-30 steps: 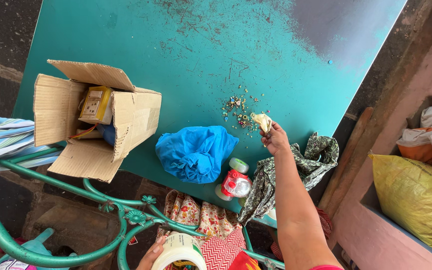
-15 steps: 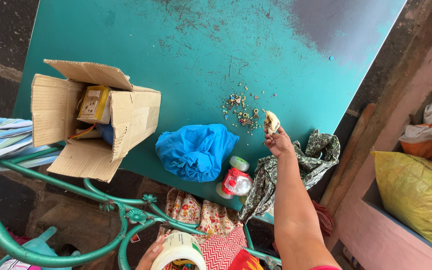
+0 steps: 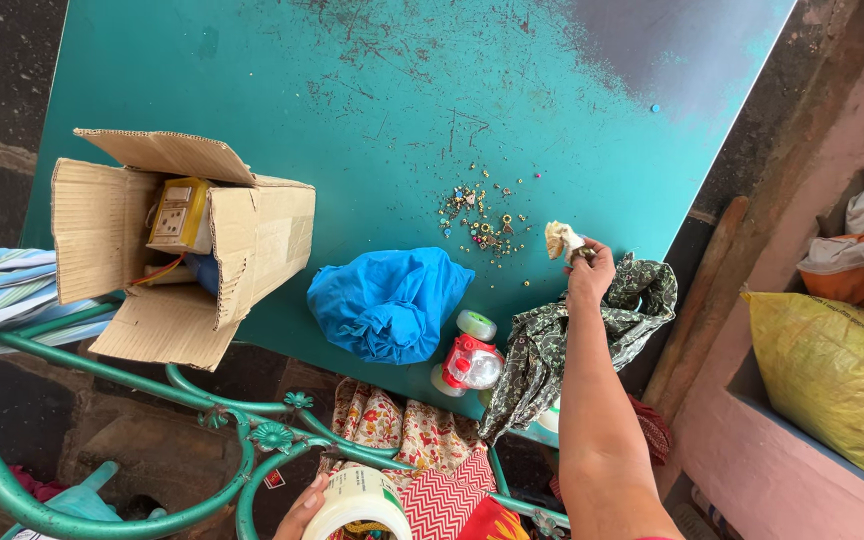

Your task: The person sorts beads and buttons from a newspaper wrap and a container, arranging them on a teal surface before placing them back into the container.

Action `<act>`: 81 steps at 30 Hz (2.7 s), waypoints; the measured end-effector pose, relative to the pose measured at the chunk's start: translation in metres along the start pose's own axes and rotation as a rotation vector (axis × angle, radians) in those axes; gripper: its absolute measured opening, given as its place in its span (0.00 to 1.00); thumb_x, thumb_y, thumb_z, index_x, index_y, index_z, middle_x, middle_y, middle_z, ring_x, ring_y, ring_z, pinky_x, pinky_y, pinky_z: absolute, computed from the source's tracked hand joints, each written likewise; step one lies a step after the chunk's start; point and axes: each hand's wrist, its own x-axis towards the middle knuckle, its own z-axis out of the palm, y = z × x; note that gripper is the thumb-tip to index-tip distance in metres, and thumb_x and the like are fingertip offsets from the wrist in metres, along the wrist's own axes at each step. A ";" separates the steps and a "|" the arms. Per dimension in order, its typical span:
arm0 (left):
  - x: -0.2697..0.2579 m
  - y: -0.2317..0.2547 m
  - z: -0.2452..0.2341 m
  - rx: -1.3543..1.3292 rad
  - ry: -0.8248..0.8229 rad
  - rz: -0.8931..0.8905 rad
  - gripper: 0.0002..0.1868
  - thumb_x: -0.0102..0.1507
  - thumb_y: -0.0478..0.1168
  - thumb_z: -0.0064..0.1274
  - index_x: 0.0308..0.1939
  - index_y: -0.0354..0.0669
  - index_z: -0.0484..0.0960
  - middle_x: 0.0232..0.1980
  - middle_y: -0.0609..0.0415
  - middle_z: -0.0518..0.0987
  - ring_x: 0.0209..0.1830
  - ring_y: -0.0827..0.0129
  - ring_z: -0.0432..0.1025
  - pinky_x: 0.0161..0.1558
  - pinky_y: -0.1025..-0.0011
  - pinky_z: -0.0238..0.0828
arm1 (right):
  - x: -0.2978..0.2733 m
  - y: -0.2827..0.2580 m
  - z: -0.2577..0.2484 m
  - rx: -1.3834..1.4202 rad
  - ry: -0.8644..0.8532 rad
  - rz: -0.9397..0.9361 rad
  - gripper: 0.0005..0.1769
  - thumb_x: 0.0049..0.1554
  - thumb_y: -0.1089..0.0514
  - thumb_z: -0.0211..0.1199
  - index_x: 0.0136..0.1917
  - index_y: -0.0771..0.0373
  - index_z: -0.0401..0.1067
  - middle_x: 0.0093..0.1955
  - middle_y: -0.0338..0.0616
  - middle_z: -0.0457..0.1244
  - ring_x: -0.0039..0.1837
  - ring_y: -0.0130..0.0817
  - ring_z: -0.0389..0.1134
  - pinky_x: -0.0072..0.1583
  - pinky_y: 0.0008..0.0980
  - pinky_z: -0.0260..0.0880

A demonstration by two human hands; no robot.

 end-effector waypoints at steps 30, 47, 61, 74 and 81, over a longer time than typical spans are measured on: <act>-0.013 -0.034 -0.001 -0.110 0.066 -0.070 0.37 0.62 0.43 0.49 0.73 0.28 0.64 0.73 0.32 0.69 0.74 0.51 0.65 0.73 0.59 0.56 | -0.009 0.034 0.058 -1.064 -0.304 -0.530 0.09 0.53 0.61 0.69 0.48 0.58 0.75 0.48 0.46 0.66 0.54 0.49 0.69 0.56 0.46 0.69; -0.010 -0.021 -0.009 -0.100 0.121 -0.111 0.39 0.61 0.43 0.49 0.75 0.29 0.62 0.76 0.33 0.65 0.77 0.49 0.61 0.75 0.56 0.51 | -0.007 0.014 -0.016 0.660 -0.279 0.227 0.16 0.44 0.75 0.48 0.41 0.61 0.70 0.43 0.49 0.70 0.42 0.36 0.73 0.41 0.31 0.70; -0.020 0.003 0.003 -0.010 0.017 0.053 0.33 0.66 0.42 0.47 0.73 0.27 0.64 0.75 0.33 0.67 0.77 0.52 0.61 0.76 0.60 0.51 | 0.030 0.027 -0.004 -0.898 0.134 -0.431 0.31 0.45 0.45 0.84 0.53 0.63 0.73 0.44 0.50 0.67 0.45 0.44 0.68 0.46 0.46 0.69; -0.019 -0.014 -0.012 -0.056 0.076 -0.021 0.33 0.65 0.41 0.48 0.72 0.28 0.66 0.74 0.33 0.68 0.76 0.52 0.63 0.75 0.59 0.52 | 0.003 0.009 0.006 0.243 -0.195 0.126 0.10 0.55 0.62 0.71 0.48 0.62 0.72 0.37 0.35 0.65 0.27 0.15 0.53 0.27 0.22 0.49; -0.011 -0.010 -0.015 -0.013 0.078 -0.008 0.31 0.66 0.40 0.47 0.71 0.28 0.67 0.74 0.32 0.69 0.75 0.51 0.64 0.75 0.58 0.54 | -0.013 0.002 -0.004 0.369 -0.077 0.031 0.11 0.50 0.75 0.61 0.45 0.65 0.70 0.41 0.45 0.69 0.32 0.21 0.64 0.28 0.22 0.52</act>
